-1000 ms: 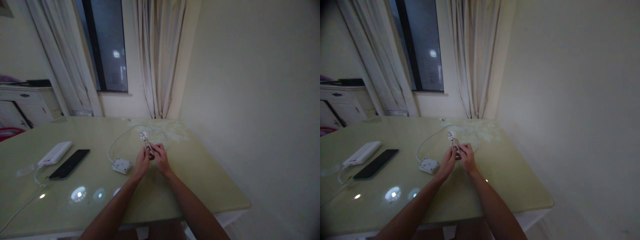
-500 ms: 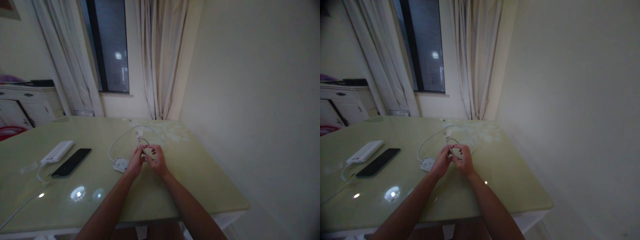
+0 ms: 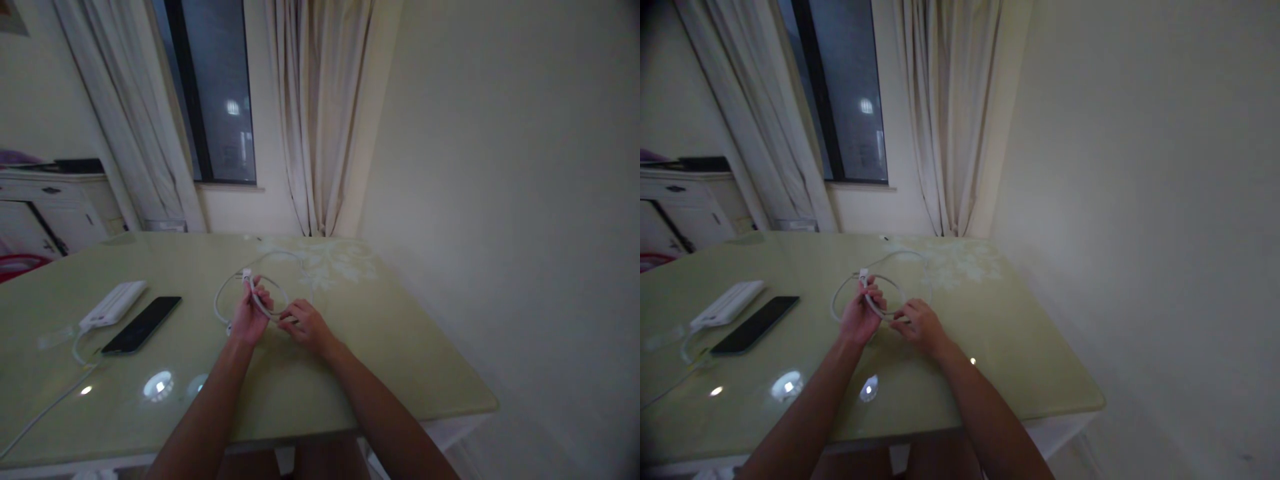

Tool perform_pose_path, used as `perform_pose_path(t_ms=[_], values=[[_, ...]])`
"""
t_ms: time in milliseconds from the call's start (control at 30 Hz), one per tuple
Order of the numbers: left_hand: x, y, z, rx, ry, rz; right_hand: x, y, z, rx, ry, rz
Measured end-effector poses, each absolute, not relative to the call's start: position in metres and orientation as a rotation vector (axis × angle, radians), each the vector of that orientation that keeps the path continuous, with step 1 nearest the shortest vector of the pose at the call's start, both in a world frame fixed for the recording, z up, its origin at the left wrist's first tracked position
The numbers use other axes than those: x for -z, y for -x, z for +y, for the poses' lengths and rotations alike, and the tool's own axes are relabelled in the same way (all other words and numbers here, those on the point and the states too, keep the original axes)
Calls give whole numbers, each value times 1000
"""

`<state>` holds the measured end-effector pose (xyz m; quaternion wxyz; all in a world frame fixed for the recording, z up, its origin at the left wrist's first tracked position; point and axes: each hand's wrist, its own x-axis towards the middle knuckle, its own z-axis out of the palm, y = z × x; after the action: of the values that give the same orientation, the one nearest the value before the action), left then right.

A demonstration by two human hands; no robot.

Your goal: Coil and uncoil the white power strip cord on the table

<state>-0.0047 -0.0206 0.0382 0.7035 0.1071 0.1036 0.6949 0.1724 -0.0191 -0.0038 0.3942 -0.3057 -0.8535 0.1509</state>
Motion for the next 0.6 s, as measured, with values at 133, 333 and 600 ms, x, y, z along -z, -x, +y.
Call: perform_pose_path(t_ms=[133,333,600], values=[[-35,6,-17,-1561,-313,263,8,-169,-18,-334,794,-2229],[-24,-14,-17,-1526,-504,437,8,-164,-23,-454,853,-1965],[-31,-6,-26,-1428,-497,185,5,-165,-24,-478,814,-2063]])
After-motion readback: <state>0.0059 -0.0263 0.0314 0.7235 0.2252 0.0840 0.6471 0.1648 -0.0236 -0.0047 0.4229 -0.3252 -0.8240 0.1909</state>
